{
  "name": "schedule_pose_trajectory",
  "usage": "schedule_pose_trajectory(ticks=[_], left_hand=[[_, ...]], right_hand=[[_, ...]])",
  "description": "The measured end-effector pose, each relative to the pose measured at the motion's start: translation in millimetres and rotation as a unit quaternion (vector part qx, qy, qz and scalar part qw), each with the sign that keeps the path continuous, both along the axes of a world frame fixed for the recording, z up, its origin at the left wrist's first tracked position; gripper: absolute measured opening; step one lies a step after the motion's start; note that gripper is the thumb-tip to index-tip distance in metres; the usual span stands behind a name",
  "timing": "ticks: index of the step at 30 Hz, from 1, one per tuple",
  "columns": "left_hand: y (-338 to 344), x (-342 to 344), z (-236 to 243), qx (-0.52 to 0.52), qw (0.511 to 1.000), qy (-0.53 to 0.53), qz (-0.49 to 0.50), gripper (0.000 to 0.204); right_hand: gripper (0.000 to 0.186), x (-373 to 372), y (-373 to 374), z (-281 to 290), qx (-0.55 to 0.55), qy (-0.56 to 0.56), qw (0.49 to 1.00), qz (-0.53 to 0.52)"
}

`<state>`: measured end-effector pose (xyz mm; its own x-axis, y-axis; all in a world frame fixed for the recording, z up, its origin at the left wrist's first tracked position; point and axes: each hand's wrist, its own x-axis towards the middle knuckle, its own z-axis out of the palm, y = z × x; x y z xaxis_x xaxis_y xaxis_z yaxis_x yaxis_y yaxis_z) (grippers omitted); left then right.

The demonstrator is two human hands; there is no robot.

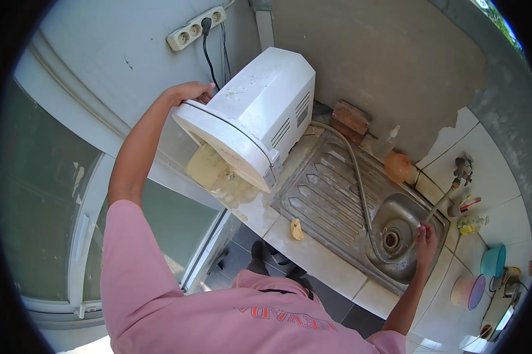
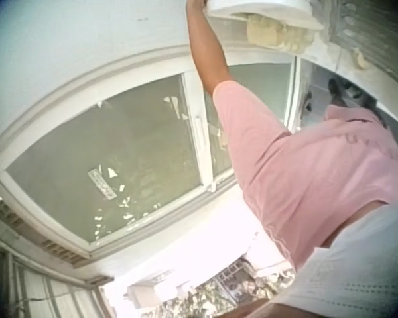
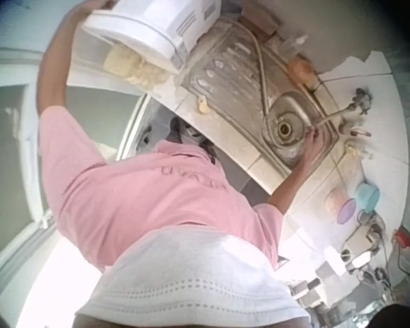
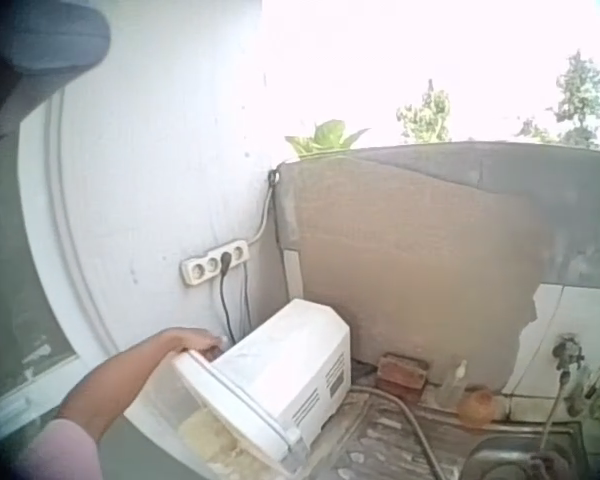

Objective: Trimming a dental plaster model using a model trimmer machine.

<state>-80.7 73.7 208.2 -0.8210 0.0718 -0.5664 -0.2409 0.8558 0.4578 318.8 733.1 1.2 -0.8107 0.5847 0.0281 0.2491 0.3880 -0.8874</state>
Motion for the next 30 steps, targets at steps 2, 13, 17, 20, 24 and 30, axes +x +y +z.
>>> schedule_pose_trajectory(ticks=[2, 13, 17, 20, 24, 30], left_hand=[[8, -11, -6, 0.012, 0.998, -0.054, -0.026, 0.067], [-8, -40, -81, 0.277, 0.936, -0.21, -0.047, 0.088], [-4, -40, -84, 0.285, 0.938, -0.196, -0.035, 0.089], [-11, -41, -86, 0.288, 0.941, -0.177, -0.032, 0.089], [-27, -37, -89, 0.287, 0.945, -0.152, -0.029, 0.09], [-28, -42, -88, 0.281, 0.952, -0.119, -0.01, 0.091]], right_hand=[[0.022, 46, -6, -14, -0.007, -0.014, 1.0, 0.003], [0.02, 221, -87, -48, -0.065, -0.111, 0.967, -0.22], [0.02, 201, -120, -30, -0.057, -0.113, 0.968, -0.215], [0.02, 191, -129, -25, -0.049, -0.102, 0.973, -0.199], [0.019, 189, -140, -23, -0.03, -0.097, 0.978, -0.184], [0.02, 188, -155, -33, -0.06, -0.092, 0.976, -0.187]])
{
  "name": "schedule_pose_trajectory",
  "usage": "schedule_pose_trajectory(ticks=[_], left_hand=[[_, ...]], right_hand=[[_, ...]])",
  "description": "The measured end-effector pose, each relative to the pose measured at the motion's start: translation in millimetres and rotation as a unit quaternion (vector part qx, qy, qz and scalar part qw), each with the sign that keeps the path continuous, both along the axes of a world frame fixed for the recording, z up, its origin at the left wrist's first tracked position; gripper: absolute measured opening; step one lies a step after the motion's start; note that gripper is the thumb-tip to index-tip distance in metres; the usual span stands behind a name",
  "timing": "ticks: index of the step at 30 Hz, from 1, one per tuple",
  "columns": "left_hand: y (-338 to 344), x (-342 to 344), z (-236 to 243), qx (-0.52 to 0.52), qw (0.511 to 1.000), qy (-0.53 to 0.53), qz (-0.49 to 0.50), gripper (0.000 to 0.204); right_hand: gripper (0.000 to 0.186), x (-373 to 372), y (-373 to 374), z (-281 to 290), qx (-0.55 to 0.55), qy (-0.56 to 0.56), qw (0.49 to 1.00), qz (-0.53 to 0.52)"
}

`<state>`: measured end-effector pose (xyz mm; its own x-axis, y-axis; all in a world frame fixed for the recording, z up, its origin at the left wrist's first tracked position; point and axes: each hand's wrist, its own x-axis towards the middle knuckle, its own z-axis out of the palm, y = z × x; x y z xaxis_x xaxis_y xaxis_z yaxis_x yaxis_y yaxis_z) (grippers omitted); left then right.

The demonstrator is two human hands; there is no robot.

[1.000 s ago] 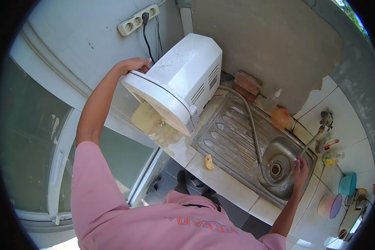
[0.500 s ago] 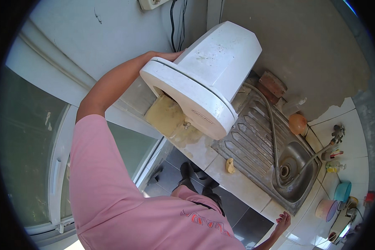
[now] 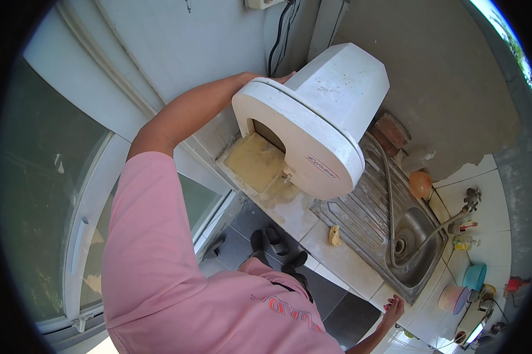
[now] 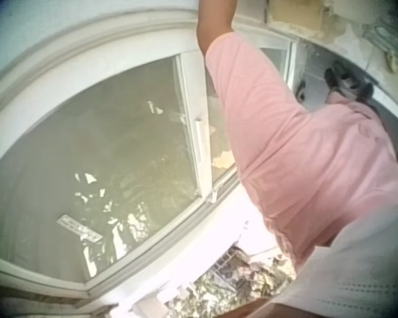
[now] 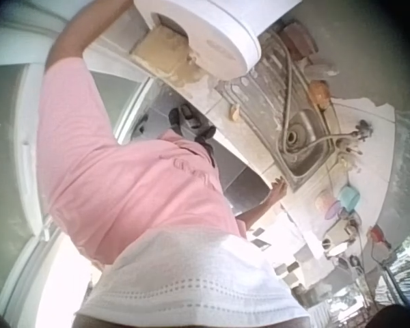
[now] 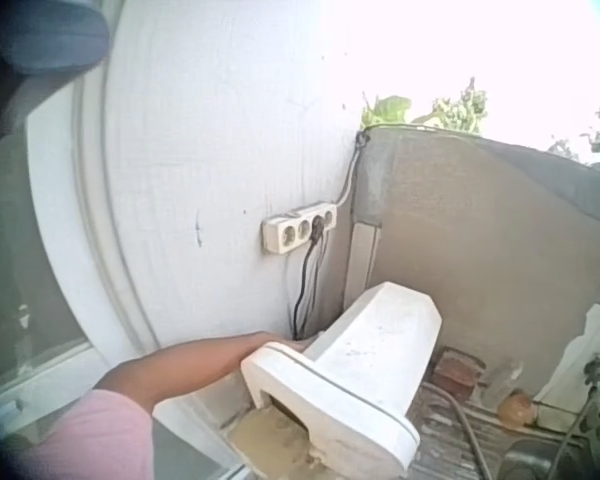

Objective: Trimming a dental plaster model using a model trimmer machine.

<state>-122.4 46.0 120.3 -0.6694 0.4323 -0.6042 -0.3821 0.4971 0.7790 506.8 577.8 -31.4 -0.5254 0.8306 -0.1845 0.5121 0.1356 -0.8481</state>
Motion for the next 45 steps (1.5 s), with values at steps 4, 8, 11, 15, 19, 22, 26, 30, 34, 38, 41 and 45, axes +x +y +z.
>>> schedule_pose_trajectory(ticks=[4, 8, 11, 15, 19, 22, 26, 30, 34, 38, 41, 45], left_hand=[[5, 8, 0, -0.007, 1.0, 0.015, 0.013, 0.091], [3, 11, -4, -0.01, 0.999, 0.037, 0.01, 0.092], [18, -11, -2, 0.001, 0.998, 0.053, -0.025, 0.092], [-26, 11, 15, 0.127, 0.975, 0.107, 0.146, 0.09], [-47, 93, 39, 0.088, 0.909, 0.337, 0.227, 0.082], [-49, 167, 31, 0.087, 0.857, 0.432, 0.267, 0.067], [-68, 275, -31, 0.065, 0.824, 0.431, 0.361, 0.05], [-68, 415, -95, -0.013, 0.797, 0.335, 0.502, 0.044], [-40, 517, -134, -0.072, 0.783, 0.279, 0.551, 0.038], [-8, 576, -128, -0.101, 0.731, 0.252, 0.626, 0.034], [1, 600, -137, -0.09, 0.706, 0.252, 0.656, 0.033], [14, 595, -144, -0.097, 0.71, 0.233, 0.657, 0.033]], right_hand=[[0.02, -21, -13, 6, 0.006, 0.016, 0.999, 0.031], [0.02, -24, -18, 16, 0.019, 0.012, 0.999, 0.031], [0.021, -22, -17, 28, 0.05, -0.001, 0.997, 0.059], [0.021, -63, 14, 51, 0.093, -0.008, 0.988, 0.119], [0.02, -125, 75, 101, 0.169, -0.011, 0.98, 0.109], [0.026, -171, 159, 122, 0.322, -0.029, 0.942, 0.095], [0.03, -260, 241, 155, 0.395, -0.056, 0.911, 0.104], [0.047, -341, 308, 156, 0.515, -0.139, 0.836, 0.128], [0.065, -379, 364, 154, 0.484, -0.29, 0.815, 0.133], [0.063, -394, 383, 144, 0.519, -0.314, 0.783, 0.136], [0.059, -405, 376, 146, 0.52, -0.312, 0.782, 0.143], [0.055, -411, 364, 146, 0.512, -0.293, 0.794, 0.145]])
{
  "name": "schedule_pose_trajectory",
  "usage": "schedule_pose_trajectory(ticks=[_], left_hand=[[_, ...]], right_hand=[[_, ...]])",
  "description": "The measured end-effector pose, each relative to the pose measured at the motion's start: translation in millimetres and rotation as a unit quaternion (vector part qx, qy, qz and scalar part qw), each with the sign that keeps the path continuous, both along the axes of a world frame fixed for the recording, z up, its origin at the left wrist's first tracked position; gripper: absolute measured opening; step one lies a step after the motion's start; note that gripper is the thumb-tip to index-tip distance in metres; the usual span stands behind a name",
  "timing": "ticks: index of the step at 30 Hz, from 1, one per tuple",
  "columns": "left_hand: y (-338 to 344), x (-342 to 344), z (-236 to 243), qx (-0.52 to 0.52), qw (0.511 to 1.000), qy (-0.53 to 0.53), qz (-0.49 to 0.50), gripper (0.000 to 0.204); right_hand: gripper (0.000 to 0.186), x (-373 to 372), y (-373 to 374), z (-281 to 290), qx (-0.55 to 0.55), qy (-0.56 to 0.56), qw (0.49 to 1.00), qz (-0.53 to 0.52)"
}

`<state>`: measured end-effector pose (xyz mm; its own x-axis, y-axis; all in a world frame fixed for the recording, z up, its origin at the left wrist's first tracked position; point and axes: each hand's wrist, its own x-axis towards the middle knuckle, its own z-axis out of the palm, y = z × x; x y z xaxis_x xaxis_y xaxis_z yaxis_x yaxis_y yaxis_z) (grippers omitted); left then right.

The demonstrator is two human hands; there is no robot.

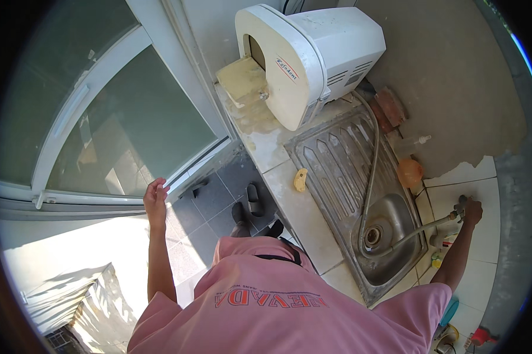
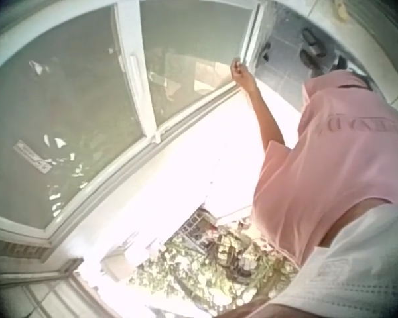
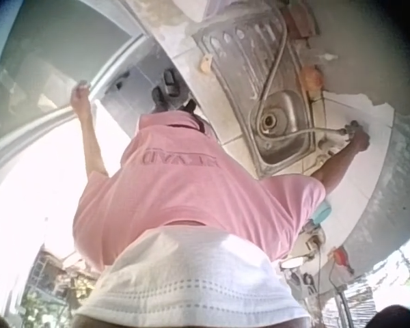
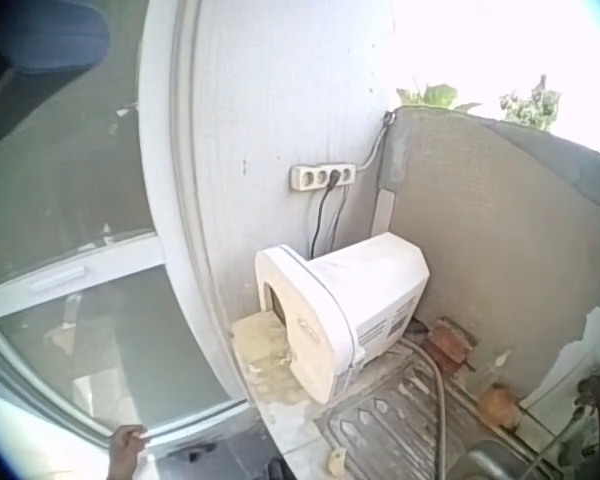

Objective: Trimming a dental plaster model using a model trimmer machine.

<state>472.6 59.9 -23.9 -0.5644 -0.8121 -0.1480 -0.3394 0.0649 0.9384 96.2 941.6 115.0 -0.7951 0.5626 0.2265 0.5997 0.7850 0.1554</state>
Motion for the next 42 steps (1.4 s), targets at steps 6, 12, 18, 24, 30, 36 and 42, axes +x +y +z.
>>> schedule_pose_trajectory(ticks=[6, 12, 18, 24, 30, 36, 42], left_hand=[[9, -14, -4, -0.003, 0.999, 0.035, -0.023, 0.029], [4, -5, -4, -0.006, 0.999, 0.037, -0.024, 0.027], [3, 2, 0, -0.019, 0.999, 0.037, -0.02, 0.027], [1, 4, 0, -0.019, 0.999, 0.036, -0.027, 0.027], [2, 11, -1, -0.026, 0.998, 0.039, -0.035, 0.026], [8, 23, -1, -0.019, 0.999, 0.023, -0.022, 0.025], [22, 2, -9, 0.007, 0.998, 0.022, -0.06, 0.025]], right_hand=[[0.055, -1, 18, -10, -0.005, 0.011, 1.0, -0.005], [0.057, -9, 56, -19, -0.016, 0.004, 1.0, 0.023], [0.058, -6, 50, -19, -0.02, -0.002, 0.999, 0.037], [0.058, 2, 43, -9, -0.025, -0.018, 0.999, 0.041], [0.058, 7, 33, -8, -0.041, -0.01, 0.998, 0.043], [0.061, 8, 33, -6, -0.054, -0.015, 0.998, 0.038], [0.06, 19, 40, -5, 0.026, 0.047, 0.997, 0.062]])
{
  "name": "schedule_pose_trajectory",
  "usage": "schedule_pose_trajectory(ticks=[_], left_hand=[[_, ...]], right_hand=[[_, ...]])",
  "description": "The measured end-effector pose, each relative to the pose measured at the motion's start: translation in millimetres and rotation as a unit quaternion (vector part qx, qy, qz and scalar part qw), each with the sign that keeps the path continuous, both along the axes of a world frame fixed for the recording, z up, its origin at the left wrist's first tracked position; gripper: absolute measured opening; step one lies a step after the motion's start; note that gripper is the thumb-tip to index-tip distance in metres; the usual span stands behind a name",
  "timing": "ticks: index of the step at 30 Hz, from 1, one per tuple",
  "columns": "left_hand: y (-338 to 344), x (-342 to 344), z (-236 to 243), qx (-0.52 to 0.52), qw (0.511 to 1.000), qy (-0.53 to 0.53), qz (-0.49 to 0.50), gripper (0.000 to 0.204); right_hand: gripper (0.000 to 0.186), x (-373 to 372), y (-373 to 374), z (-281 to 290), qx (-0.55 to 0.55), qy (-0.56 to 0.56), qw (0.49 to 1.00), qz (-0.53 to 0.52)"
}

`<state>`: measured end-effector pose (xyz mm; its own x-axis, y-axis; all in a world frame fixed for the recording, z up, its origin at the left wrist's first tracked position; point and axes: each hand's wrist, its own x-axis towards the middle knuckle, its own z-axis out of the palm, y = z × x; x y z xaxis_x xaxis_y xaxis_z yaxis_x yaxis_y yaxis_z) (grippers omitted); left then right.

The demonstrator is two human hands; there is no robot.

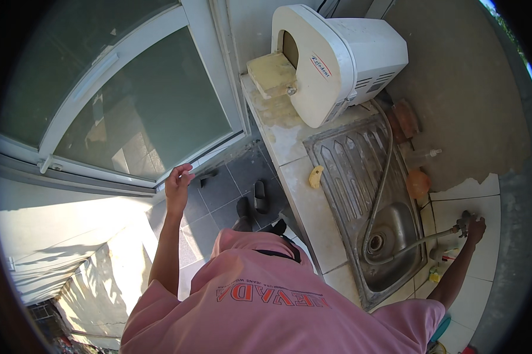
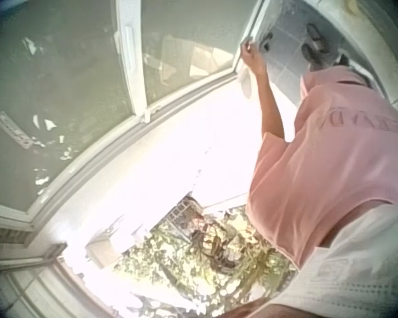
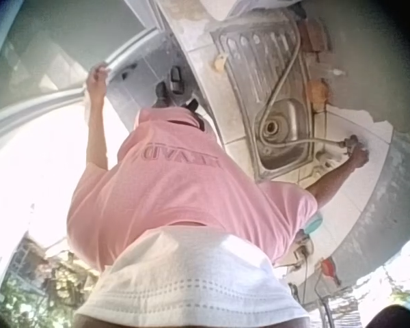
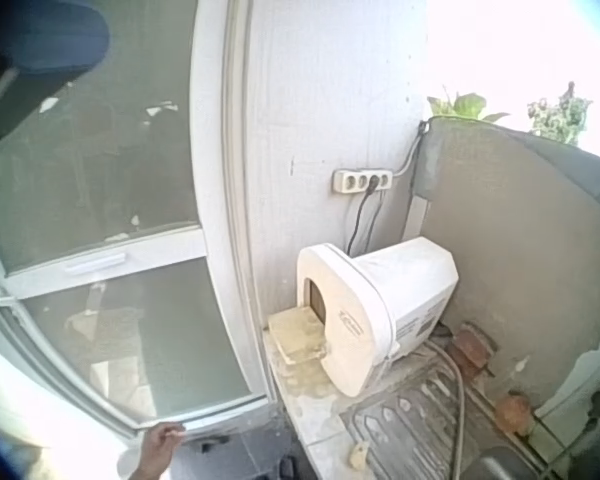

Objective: Trimming a dental plaster model using a model trimmer machine.

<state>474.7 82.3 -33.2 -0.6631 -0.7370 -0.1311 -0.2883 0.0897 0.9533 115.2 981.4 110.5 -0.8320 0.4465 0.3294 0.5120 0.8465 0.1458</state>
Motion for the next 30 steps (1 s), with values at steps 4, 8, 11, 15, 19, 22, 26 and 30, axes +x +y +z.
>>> schedule_pose_trajectory(ticks=[4, 8, 11, 15, 19, 22, 26, 30], left_hand=[[44, -50, 10, 0.022, 0.998, 0.019, -0.054, 0.027], [118, -122, 10, 0.012, 0.976, -0.008, -0.216, 0.027], [171, -162, 6, -0.056, 0.949, -0.049, -0.306, 0.028], [217, -199, -28, -0.214, 0.924, -0.014, -0.316, 0.035], [237, -207, -28, -0.264, 0.908, -0.041, -0.323, 0.04], [243, -207, -37, -0.277, 0.908, -0.046, -0.31, 0.036], [239, -211, -53, -0.241, 0.916, -0.053, -0.317, 0.031], [234, -215, -59, -0.222, 0.919, -0.022, -0.324, 0.029]], right_hand=[[0.048, 20, -106, 11, -0.079, 0.152, 0.978, 0.122], [0.032, 74, -231, -8, -0.294, 0.16, 0.9, 0.279], [0.026, 127, -320, -38, -0.429, 0.078, 0.837, 0.33], [0.024, 190, -387, -84, -0.529, -0.019, 0.766, 0.364], [0.025, 232, -400, -112, -0.571, -0.058, 0.746, 0.338], [0.025, 247, -403, -132, -0.626, -0.016, 0.723, 0.291], [0.025, 250, -427, -121, -0.606, -0.059, 0.738, 0.292], [0.027, 236, -454, -124, -0.59, -0.079, 0.727, 0.342]])
